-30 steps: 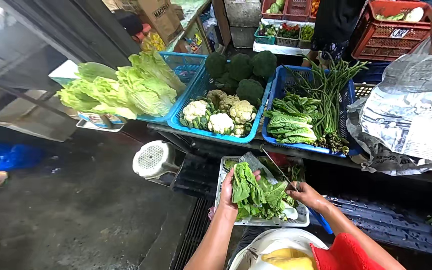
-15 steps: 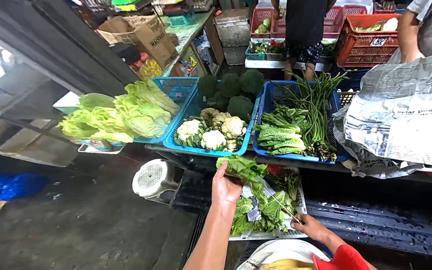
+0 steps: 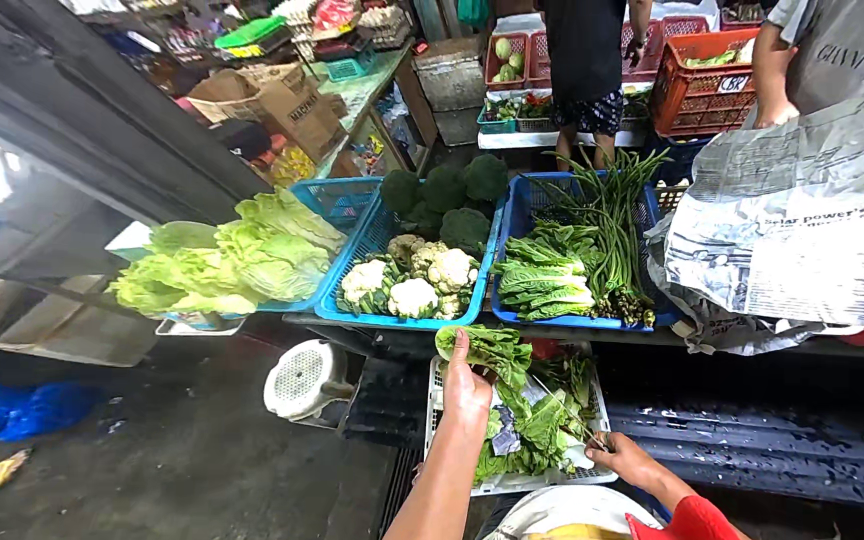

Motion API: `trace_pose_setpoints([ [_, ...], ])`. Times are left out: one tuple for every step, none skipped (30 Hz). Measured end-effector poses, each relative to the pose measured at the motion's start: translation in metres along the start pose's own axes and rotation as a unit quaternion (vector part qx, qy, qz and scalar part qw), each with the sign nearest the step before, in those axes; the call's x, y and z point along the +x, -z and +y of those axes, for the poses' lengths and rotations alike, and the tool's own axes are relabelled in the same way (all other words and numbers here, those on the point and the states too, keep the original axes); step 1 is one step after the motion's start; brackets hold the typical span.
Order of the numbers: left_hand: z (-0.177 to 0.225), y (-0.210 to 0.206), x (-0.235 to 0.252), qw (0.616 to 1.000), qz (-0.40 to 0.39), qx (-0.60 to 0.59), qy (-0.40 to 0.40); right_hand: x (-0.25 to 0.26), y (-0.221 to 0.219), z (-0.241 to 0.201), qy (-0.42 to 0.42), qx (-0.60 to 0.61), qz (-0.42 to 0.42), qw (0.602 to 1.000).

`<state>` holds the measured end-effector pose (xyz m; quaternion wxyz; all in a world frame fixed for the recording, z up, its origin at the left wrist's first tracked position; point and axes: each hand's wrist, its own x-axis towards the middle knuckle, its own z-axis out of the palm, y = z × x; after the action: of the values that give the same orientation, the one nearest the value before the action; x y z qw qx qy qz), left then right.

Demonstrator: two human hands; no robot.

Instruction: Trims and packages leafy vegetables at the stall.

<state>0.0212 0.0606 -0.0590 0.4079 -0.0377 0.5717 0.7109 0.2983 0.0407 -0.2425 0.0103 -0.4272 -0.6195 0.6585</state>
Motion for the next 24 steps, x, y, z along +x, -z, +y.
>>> trace_pose_setpoints([
  [-0.001,0.001,0.002,0.999,0.004,0.020,-0.031,0.001,-0.001,0.004,-0.004,-0.007,0.001,1.000],
  [-0.001,0.002,0.005,0.996,0.001,0.051,-0.070,0.001,-0.001,0.006,-0.010,-0.014,-0.002,1.000],
  [0.001,0.002,0.007,0.990,-0.014,0.084,-0.110,0.001,0.000,0.007,-0.016,-0.022,-0.007,1.000],
  [0.006,0.002,0.009,0.981,-0.039,0.119,-0.146,0.000,0.000,0.008,-0.022,-0.032,-0.009,0.999],
  [0.013,0.000,0.012,0.968,-0.068,0.158,-0.181,0.001,0.000,0.012,-0.026,-0.039,-0.009,0.999],
  [0.022,-0.003,0.014,0.950,-0.093,0.207,-0.216,0.002,-0.001,0.016,-0.027,-0.045,-0.008,0.999],
  [0.034,-0.009,0.017,0.924,-0.112,0.262,-0.254,0.002,-0.002,0.020,-0.027,-0.050,-0.007,0.998],
  [0.047,-0.017,0.019,0.893,-0.129,0.320,-0.290,0.001,-0.002,0.021,-0.030,-0.052,-0.009,0.998],
  [0.061,-0.027,0.020,0.856,-0.146,0.375,-0.324,0.000,-0.001,0.020,-0.033,-0.052,-0.012,0.998],
  [0.074,-0.038,0.022,0.818,-0.160,0.421,-0.358,-0.001,-0.002,0.020,-0.034,-0.053,-0.013,0.998],
  [0.086,-0.052,0.025,0.779,-0.176,0.456,-0.392,-0.002,-0.002,0.019,-0.036,-0.054,-0.013,0.998],
  [0.097,-0.066,0.028,0.741,-0.192,0.487,-0.421,-0.003,-0.002,0.018,-0.038,-0.055,-0.012,0.998],
  [0.105,-0.079,0.032,0.701,-0.216,0.515,-0.443,-0.004,-0.002,0.017,-0.039,-0.054,-0.012,0.998],
  [0.112,-0.093,0.035,0.662,-0.241,0.547,-0.453,-0.005,-0.003,0.018,-0.040,-0.054,-0.011,0.998],
  [0.117,-0.106,0.040,0.624,-0.262,0.582,-0.450,-0.005,-0.004,0.019,-0.040,-0.052,-0.008,0.998],
  [0.118,-0.119,0.046,0.589,-0.278,0.620,-0.437,-0.005,-0.005,0.020,-0.041,-0.052,-0.004,0.998],
  [0.115,-0.129,0.056,0.554,-0.290,0.657,-0.421,-0.004,-0.006,0.023,-0.042,-0.052,0.000,0.998],
  [0.109,-0.137,0.068,0.520,-0.295,0.693,-0.402,-0.002,-0.008,0.026,-0.041,-0.051,0.003,0.998],
  [0.100,-0.141,0.082,0.487,-0.302,0.728,-0.377,-0.002,-0.009,0.028,-0.040,-0.050,0.003,0.998],
  [0.088,-0.142,0.097,0.459,-0.311,0.757,-0.346,-0.003,-0.010,0.030,-0.042,-0.051,0.004,0.998],
  [0.075,-0.141,0.108,0.441,-0.318,0.777,-0.316,-0.004,-0.011,0.033,-0.046,-0.051,0.003,0.998],
  [0.065,-0.137,0.116,0.437,-0.317,0.782,-0.311,-0.005,-0.010,0.034,-0.050,-0.050,0.005,0.997],
  [0.058,-0.133,0.117,0.451,-0.303,0.770,-0.336,-0.006,-0.009,0.037,-0.055,-0.049,0.009,0.997],
  [0.054,-0.128,0.113,0.473,-0.283,0.746,-0.373,-0.007,-0.007,0.039,-0.062,-0.047,0.014,0.997],
])
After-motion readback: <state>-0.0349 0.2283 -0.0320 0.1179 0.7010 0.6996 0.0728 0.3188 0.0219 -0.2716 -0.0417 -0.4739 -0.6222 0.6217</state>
